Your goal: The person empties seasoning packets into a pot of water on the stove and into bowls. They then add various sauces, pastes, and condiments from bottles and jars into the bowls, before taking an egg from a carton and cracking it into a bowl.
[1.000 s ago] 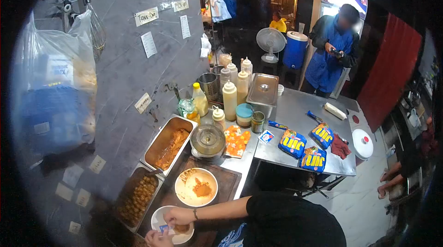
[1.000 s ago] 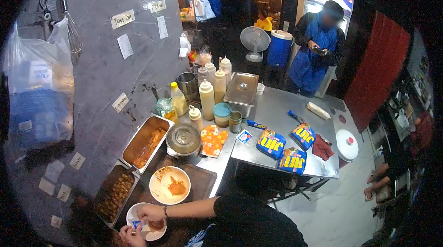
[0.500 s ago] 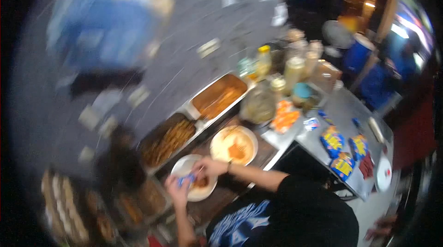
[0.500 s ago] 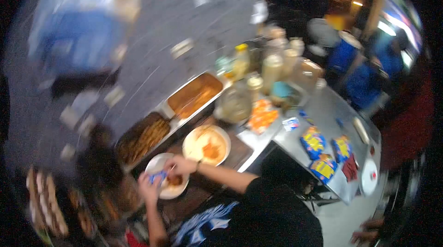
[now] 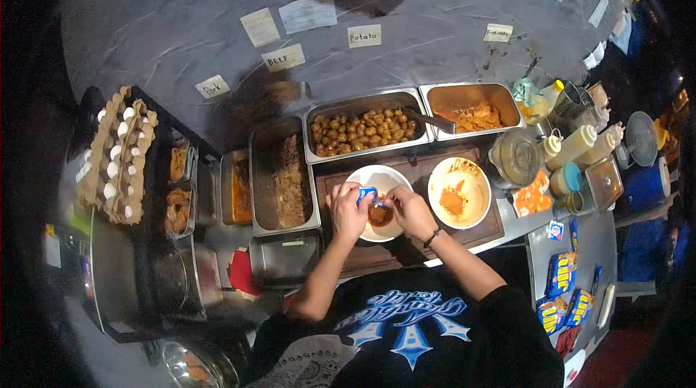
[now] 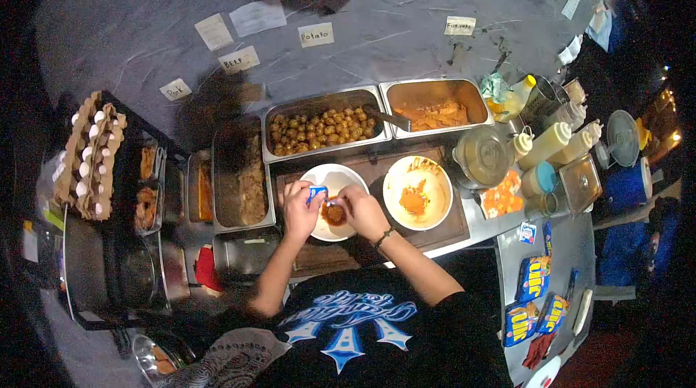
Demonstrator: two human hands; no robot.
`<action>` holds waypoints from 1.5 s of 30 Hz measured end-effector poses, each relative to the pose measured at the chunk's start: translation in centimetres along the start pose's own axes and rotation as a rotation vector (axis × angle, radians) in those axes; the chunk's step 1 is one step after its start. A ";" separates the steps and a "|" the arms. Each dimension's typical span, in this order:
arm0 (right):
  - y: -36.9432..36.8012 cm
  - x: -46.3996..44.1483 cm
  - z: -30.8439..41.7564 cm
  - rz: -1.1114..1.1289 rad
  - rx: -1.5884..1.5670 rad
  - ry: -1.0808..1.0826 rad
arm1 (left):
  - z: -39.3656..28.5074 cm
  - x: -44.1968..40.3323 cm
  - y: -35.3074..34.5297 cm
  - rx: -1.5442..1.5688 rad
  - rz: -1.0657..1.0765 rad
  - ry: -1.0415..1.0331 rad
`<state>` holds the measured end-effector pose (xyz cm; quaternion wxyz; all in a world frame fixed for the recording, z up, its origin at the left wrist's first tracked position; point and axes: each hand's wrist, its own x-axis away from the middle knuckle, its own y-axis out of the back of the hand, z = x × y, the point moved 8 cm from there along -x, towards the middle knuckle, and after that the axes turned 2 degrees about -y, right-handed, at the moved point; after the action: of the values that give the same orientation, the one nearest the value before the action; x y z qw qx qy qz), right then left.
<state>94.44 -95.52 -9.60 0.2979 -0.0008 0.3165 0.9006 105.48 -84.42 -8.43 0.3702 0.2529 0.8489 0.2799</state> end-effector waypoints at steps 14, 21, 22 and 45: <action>1.9 -1.6 -1.1 0.020 -0.175 -0.070 | 0.1 -0.3 0.8 0.008 0.126 -0.064; 1.4 -1.2 -2.0 0.028 -0.269 -0.093 | -0.2 -1.0 1.7 -0.066 0.092 -0.079; 1.9 -1.1 -1.7 0.005 -0.207 -0.090 | 0.2 -0.8 1.6 -0.061 0.137 -0.055; 48.5 -19.6 33.6 -0.935 -0.097 0.733 | 2.1 6.4 6.3 0.674 0.007 0.363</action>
<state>90.77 -117.04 48.65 0.5339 -0.4645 0.3234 0.6282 104.72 -75.21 -8.56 0.1091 0.3096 0.9442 0.0264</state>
